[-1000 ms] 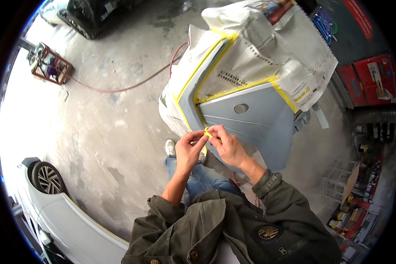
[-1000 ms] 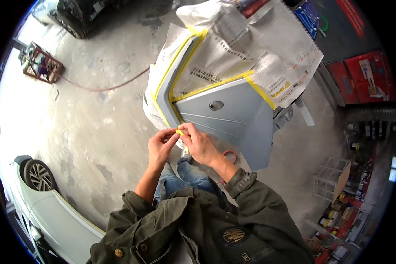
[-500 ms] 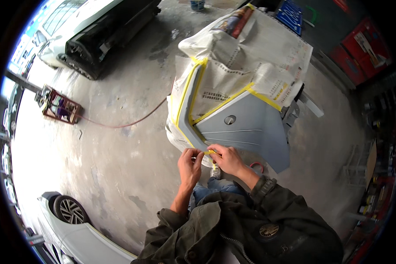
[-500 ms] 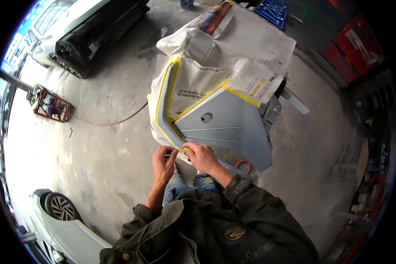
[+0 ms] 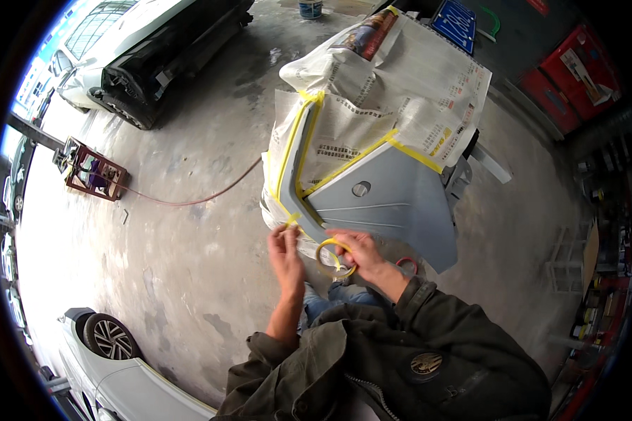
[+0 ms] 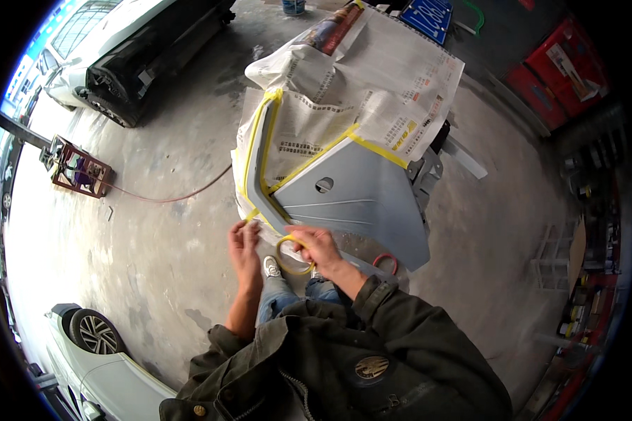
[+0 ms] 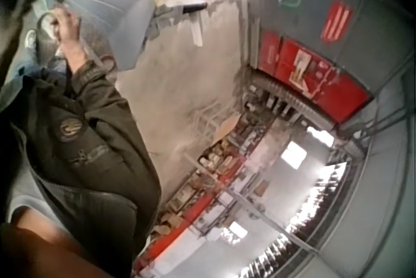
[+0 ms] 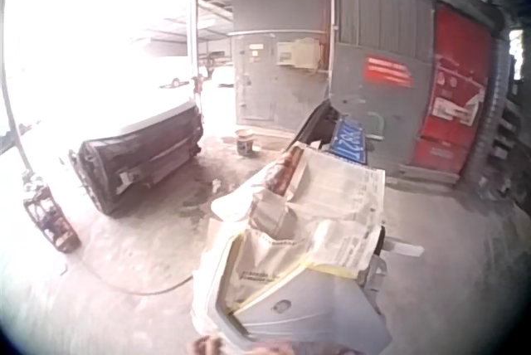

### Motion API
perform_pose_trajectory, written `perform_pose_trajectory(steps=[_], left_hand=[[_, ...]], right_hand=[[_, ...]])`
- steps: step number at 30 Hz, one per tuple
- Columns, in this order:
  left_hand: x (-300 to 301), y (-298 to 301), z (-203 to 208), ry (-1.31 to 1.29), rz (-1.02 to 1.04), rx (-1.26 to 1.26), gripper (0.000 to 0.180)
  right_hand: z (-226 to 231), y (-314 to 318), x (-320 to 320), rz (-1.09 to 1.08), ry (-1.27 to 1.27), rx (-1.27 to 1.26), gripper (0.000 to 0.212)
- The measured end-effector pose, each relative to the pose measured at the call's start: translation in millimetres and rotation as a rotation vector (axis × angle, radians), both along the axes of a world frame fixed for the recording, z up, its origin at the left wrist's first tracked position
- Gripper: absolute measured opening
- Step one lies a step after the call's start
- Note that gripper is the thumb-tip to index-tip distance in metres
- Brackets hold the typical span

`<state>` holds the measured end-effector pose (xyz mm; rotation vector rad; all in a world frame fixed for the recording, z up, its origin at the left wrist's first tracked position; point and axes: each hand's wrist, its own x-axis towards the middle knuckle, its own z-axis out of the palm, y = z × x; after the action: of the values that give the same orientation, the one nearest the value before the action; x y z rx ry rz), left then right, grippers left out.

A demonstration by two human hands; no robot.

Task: The person applies yellow masking tape to the edges of a car door panel that is covered with newspaper. They carefully smooth the tape along the contours of the door and around a circular cutout. Another person briefly assists by holding the newspaper in place.

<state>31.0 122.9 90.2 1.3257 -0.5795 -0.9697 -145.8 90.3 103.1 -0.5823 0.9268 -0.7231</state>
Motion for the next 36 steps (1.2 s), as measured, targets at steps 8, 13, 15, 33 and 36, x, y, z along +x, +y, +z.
perform_pose_trajectory(steps=[8, 13, 15, 33, 36], left_hand=[[-9.8, 10.8, -10.9, 0.208, -0.109, 0.195, 0.029], [-8.3, 5.3, -8.0, 0.288, -0.185, 0.224, 0.029], [-7.1, 1.8, -11.6, 0.268, -0.176, 0.236, 0.032], [-12.3, 9.4, -42.5, -0.101, -0.107, 0.396, 0.071], [-11.6, 8.4, -40.6, -0.109, -0.104, 0.385, 0.069]], right_hand=[[-21.5, -26.5, 29.5, 0.156, 0.374, -0.239, 0.059], [-24.2, -63.5, 40.8, 0.193, 0.618, -0.581, 0.029], [-20.0, -72.8, 45.2, 0.216, 0.745, -0.729, 0.022], [-55.6, -131.3, 75.9, 0.195, 1.317, -1.309, 0.015], [-60.1, -133.5, 80.0, 0.213, 1.357, -1.359, 0.015]])
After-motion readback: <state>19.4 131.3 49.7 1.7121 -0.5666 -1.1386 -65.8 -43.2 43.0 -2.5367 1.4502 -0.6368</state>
